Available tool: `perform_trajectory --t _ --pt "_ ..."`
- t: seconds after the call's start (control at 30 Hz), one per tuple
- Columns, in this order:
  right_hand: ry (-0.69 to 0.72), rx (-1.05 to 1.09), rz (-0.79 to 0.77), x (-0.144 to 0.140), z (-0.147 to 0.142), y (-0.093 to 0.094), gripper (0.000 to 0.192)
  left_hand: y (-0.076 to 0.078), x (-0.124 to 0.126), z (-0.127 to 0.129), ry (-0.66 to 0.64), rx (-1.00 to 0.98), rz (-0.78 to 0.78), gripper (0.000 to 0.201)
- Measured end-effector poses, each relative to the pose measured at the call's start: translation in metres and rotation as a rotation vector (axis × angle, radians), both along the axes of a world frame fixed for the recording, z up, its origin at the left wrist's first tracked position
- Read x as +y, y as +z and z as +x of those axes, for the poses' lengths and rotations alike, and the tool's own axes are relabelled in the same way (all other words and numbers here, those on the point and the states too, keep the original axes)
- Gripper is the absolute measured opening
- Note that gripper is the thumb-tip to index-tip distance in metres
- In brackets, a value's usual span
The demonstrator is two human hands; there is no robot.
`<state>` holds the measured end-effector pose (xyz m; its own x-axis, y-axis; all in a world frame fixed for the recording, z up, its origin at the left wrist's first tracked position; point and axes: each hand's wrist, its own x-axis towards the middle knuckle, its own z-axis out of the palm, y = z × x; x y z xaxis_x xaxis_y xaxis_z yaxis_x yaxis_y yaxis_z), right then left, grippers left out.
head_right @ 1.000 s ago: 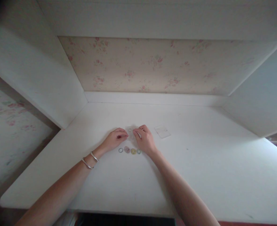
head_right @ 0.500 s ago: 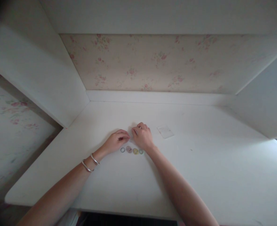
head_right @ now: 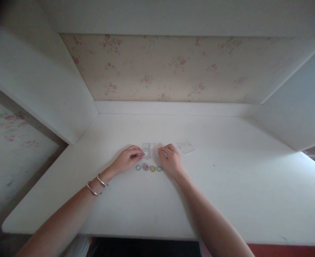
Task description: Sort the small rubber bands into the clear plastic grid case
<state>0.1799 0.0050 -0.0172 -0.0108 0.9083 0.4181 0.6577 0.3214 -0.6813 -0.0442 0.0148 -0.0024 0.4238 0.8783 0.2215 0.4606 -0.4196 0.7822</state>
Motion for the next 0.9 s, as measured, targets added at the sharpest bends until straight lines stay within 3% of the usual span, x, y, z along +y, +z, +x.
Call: perform_trajectory --t 0.1,0.37,0.6,0.9 --pt "0.0 -0.012 -0.039 -0.001 0.001 -0.004 0.026 0.008 0.0 -0.011 -0.049 0.088 -0.005 0.014" --pt "0.034 -0.15 -0.048 0.001 -0.001 -0.002 0.028 0.021 -0.003 -0.029 -0.336 0.266 -0.117 0.014" --pt "0.046 -0.193 -0.043 0.001 -0.002 -0.003 0.027 0.015 -0.003 -0.025 -0.36 0.355 -0.059 0.015" --pt "0.038 -0.205 -0.052 0.002 -0.003 -0.003 0.029 0.009 0.001 -0.026 -0.36 0.348 -0.124 0.017"
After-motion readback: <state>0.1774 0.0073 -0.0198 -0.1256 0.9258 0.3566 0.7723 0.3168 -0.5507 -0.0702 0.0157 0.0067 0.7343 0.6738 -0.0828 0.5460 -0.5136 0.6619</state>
